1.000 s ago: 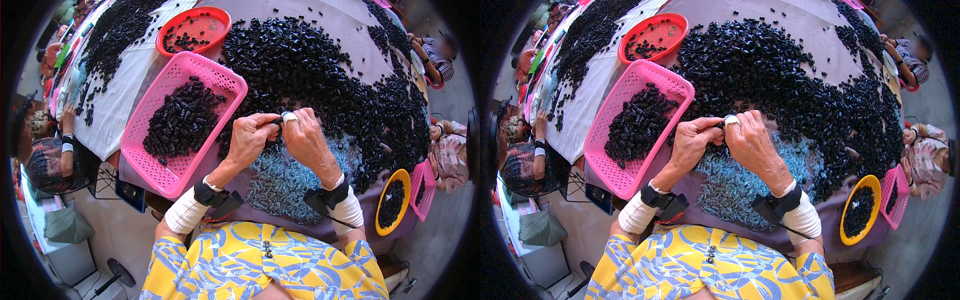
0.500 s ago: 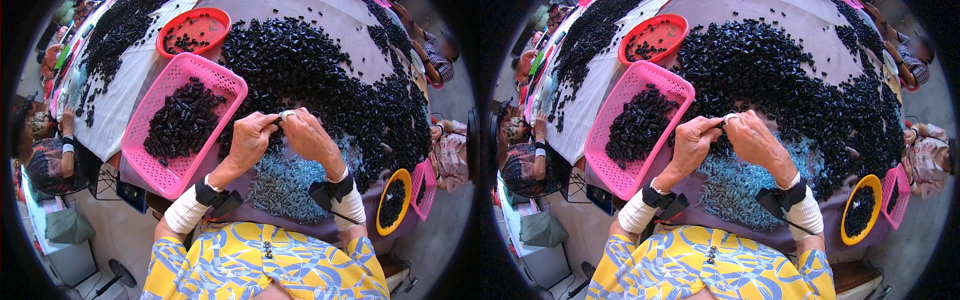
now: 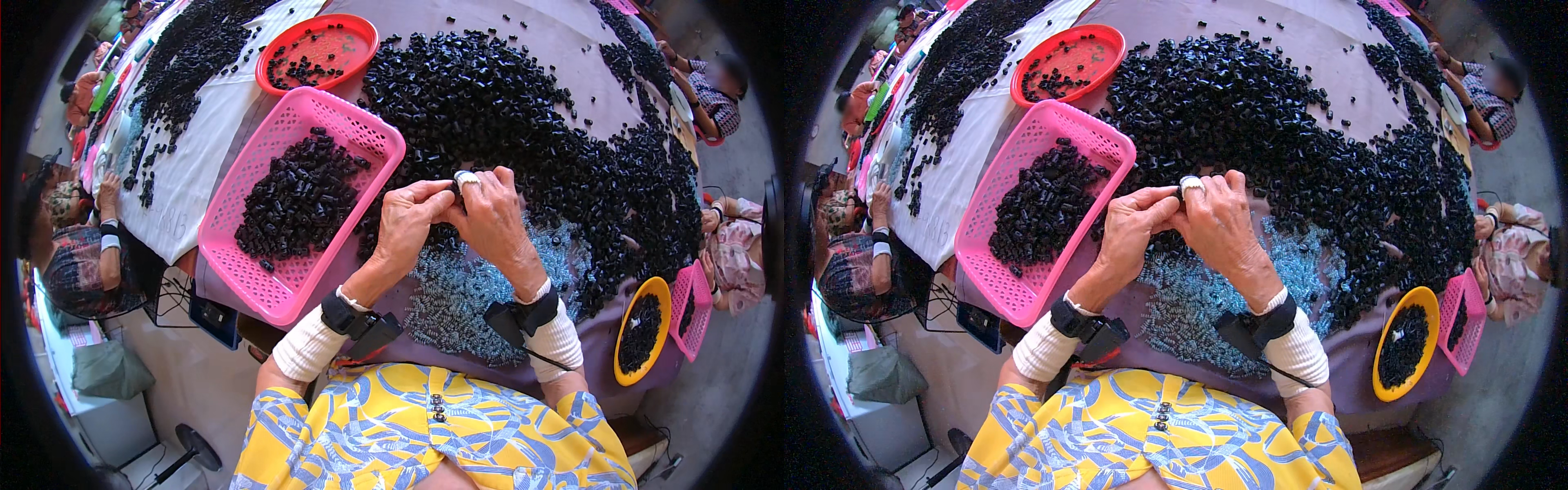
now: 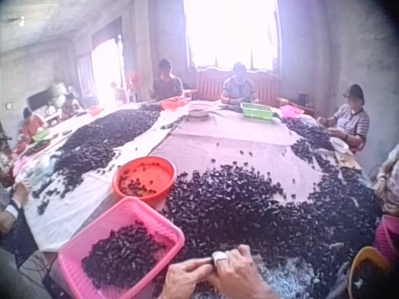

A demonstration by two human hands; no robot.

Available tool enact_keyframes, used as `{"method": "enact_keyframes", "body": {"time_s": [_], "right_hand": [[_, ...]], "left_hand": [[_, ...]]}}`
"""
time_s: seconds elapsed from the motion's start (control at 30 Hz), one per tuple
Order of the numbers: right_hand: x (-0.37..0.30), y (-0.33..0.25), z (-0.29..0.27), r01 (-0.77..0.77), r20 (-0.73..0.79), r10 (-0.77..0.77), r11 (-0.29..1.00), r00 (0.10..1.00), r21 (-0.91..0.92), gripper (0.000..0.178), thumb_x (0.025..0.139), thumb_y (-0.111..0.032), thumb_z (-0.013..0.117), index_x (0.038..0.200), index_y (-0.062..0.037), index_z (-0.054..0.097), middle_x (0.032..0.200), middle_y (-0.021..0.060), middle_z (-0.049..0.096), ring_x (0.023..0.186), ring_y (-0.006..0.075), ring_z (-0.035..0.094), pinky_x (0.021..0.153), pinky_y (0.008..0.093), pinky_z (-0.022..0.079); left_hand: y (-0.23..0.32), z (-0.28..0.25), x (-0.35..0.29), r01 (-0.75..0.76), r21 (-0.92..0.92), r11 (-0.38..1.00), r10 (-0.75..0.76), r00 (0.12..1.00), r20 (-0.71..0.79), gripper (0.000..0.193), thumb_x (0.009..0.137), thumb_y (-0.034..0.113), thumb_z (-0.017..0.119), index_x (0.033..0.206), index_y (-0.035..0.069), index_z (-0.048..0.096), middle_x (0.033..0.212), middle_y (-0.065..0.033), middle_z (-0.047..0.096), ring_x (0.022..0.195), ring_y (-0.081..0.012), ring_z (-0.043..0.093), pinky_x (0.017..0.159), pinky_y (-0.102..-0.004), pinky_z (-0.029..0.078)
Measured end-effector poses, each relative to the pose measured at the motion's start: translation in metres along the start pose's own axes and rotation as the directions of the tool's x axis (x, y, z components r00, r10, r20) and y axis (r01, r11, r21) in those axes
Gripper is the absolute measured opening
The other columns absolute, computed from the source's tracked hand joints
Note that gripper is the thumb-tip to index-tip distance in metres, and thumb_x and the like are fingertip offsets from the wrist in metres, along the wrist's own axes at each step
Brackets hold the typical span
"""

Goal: Assembling small black plastic components with light blue base pieces in a manufacturing setting.

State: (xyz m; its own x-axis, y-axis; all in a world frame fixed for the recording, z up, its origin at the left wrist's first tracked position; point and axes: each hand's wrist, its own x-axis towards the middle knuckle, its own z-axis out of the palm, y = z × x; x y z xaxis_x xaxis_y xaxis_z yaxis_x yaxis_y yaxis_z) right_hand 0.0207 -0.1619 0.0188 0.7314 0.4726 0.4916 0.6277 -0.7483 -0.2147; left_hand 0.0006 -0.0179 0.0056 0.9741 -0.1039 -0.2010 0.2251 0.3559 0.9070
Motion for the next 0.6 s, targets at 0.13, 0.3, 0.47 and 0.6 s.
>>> {"method": "enact_keyframes", "body": {"time_s": [0.13,0.3,0.47,0.6], "right_hand": [[0.000,0.004,-0.002,-0.016,-0.029,0.017,0.999,0.999,0.032,0.026,0.072,-0.023,0.068,0.081,-0.0009,0.057,0.076,0.0123,0.059,0.075,0.0273,0.056,0.078,0.0402,0.038],[0.005,0.007,-0.010,-0.002,-0.050,0.008,0.994,0.999,0.107,0.026,0.073,-0.023,0.068,0.079,-0.0008,0.057,0.075,0.0123,0.059,0.075,0.0276,0.057,0.079,0.0405,0.038],[0.003,0.007,-0.011,-0.021,0.002,0.021,0.989,1.000,0.149,0.029,0.073,-0.027,0.069,0.078,-0.0014,0.057,0.072,0.0109,0.058,0.072,0.0271,0.056,0.079,0.0406,0.037],[0.004,0.004,-0.015,-0.045,0.050,0.038,0.989,0.998,0.141,0.029,0.073,-0.028,0.069,0.076,-0.0027,0.057,0.067,0.0091,0.057,0.070,0.0261,0.056,0.080,0.0406,0.037]], "left_hand": [[0.001,0.000,0.000,0.040,-0.046,0.998,-0.038,0.998,0.042,0.025,0.091,0.018,0.056,0.106,-0.002,0.062,0.093,-0.0075,0.065,0.081,-0.0129,0.064,0.075,-0.0277,0.054],[0.006,-0.010,0.002,0.227,-0.173,0.958,-0.194,0.962,0.191,0.026,0.095,0.023,0.050,0.100,0.000,0.061,0.091,-0.0095,0.065,0.085,-0.0171,0.064,0.082,-0.0336,0.053],[0.001,-0.014,0.006,0.289,-0.306,0.907,-0.187,0.928,0.321,0.023,0.095,0.020,0.047,0.099,0.001,0.059,0.093,-0.0105,0.065,0.086,-0.0191,0.064,0.082,-0.0363,0.053],[-0.004,-0.016,0.005,0.281,-0.313,0.907,-0.167,0.924,0.345,0.021,0.095,0.018,0.047,0.098,0.000,0.059,0.093,-0.0103,0.064,0.086,-0.0194,0.064,0.082,-0.0365,0.053]]}}
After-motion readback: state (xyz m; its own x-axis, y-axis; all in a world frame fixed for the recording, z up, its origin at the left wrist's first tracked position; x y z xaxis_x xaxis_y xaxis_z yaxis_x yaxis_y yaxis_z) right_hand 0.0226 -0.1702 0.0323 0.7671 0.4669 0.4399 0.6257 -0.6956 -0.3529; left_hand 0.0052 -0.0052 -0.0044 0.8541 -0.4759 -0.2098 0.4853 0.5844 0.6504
